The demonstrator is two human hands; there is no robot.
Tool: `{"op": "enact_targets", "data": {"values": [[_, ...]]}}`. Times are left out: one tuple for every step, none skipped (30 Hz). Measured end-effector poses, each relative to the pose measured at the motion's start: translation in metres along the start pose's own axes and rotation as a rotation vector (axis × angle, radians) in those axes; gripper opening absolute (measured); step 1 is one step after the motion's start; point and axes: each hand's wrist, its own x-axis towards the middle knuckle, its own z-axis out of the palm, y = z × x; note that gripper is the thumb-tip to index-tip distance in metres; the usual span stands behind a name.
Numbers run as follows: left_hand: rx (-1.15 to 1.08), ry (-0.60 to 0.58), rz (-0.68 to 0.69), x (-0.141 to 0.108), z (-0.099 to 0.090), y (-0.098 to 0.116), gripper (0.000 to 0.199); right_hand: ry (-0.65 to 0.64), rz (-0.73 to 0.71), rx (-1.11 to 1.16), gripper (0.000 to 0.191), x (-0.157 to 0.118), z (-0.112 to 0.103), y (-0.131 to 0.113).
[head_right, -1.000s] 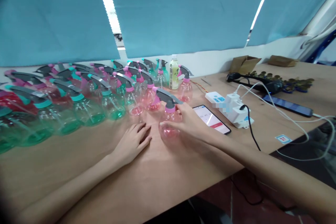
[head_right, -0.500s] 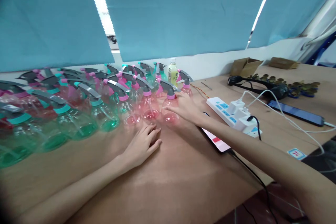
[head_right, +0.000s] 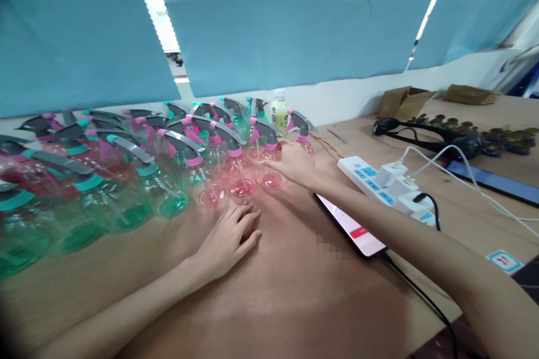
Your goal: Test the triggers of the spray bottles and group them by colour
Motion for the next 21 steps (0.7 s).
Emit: {"op": "enact_targets", "data": {"values": [[0.002, -0.004, -0.001, 0.0, 0.0, 0.0, 0.034, -0.002, 0.001, 0.0, 0.042, 0.001, 0.0, -0.001], [0.003, -0.005, -0.001, 0.0, 0.0, 0.0, 0.034, -0.008, -0.002, 0.0, 0.043, 0.001, 0.0, -0.002], [0.005, -0.005, 0.0, 0.0, 0.0, 0.0, 0.035, -0.016, -0.003, 0.0, 0.044, 0.002, 0.0, -0.003], [0.007, -0.004, 0.0, 0.0, 0.0, 0.0, 0.035, -0.029, -0.001, -0.001, 0.045, 0.002, 0.0, -0.004], [0.009, -0.004, 0.0, 0.0, 0.0, 0.0, 0.035, -0.045, 0.006, -0.001, 0.048, 0.001, -0.001, -0.004], [0.011, -0.006, 0.0, 0.001, 0.0, 0.0, 0.035, -0.058, 0.015, 0.001, 0.051, 0.0, -0.002, -0.004], [0.013, -0.009, -0.001, 0.001, 0.0, 0.0, 0.035, -0.061, 0.023, 0.006, 0.054, -0.001, -0.004, -0.002], [0.015, -0.013, -0.001, 0.001, 0.0, -0.001, 0.035, -0.051, 0.025, 0.017, 0.057, -0.002, -0.006, 0.0], [0.017, -0.016, 0.0, 0.001, 0.0, -0.001, 0.035, -0.033, 0.02, 0.035, 0.058, -0.004, -0.009, 0.004], [0.019, -0.016, 0.004, 0.001, 0.0, -0.001, 0.035, -0.009, 0.011, 0.06, 0.056, -0.006, -0.013, 0.008], [0.022, -0.015, 0.009, 0.001, -0.001, -0.001, 0.035, 0.014, 0.005, 0.086, 0.051, -0.009, -0.017, 0.014], [0.025, -0.013, 0.015, 0.001, -0.001, -0.001, 0.035, 0.026, 0.014, 0.109, 0.045, -0.012, -0.021, 0.021], [0.03, -0.012, 0.02, 0.001, -0.001, -0.002, 0.035, 0.031, 0.039, 0.122, 0.038, -0.015, -0.025, 0.028], [0.036, -0.011, 0.025, 0.002, 0.0, -0.002, 0.035, 0.048, 0.075, 0.119, 0.035, -0.018, -0.028, 0.036], [0.044, -0.011, 0.028, 0.003, 0.0, -0.002, 0.035, 0.061, 0.116, 0.103, 0.034, -0.021, -0.031, 0.044], [0.051, -0.013, 0.032, 0.004, 0.001, -0.002, 0.036, 0.067, 0.162, 0.083, 0.034, -0.023, -0.032, 0.052], [0.057, -0.014, 0.038, 0.006, 0.002, -0.002, 0.035, 0.073, 0.213, 0.062, 0.034, -0.024, -0.032, 0.06], [0.06, -0.013, 0.045, 0.008, 0.003, -0.001, 0.035, 0.068, 0.252, 0.053, 0.035, -0.023, -0.031, 0.067], [0.059, -0.01, 0.055, 0.01, 0.004, 0.0, 0.035, 0.056, 0.289, 0.067, 0.039, -0.022, -0.028, 0.074], [0.053, -0.007, 0.066, 0.012, 0.005, 0.001, 0.035, 0.057, 0.331, 0.105, 0.049, -0.019, -0.024, 0.079], [0.043, -0.002, 0.074, 0.015, 0.007, 0.003, 0.034, 0.056, 0.342, 0.131, 0.058, -0.016, -0.02, 0.084]]}}
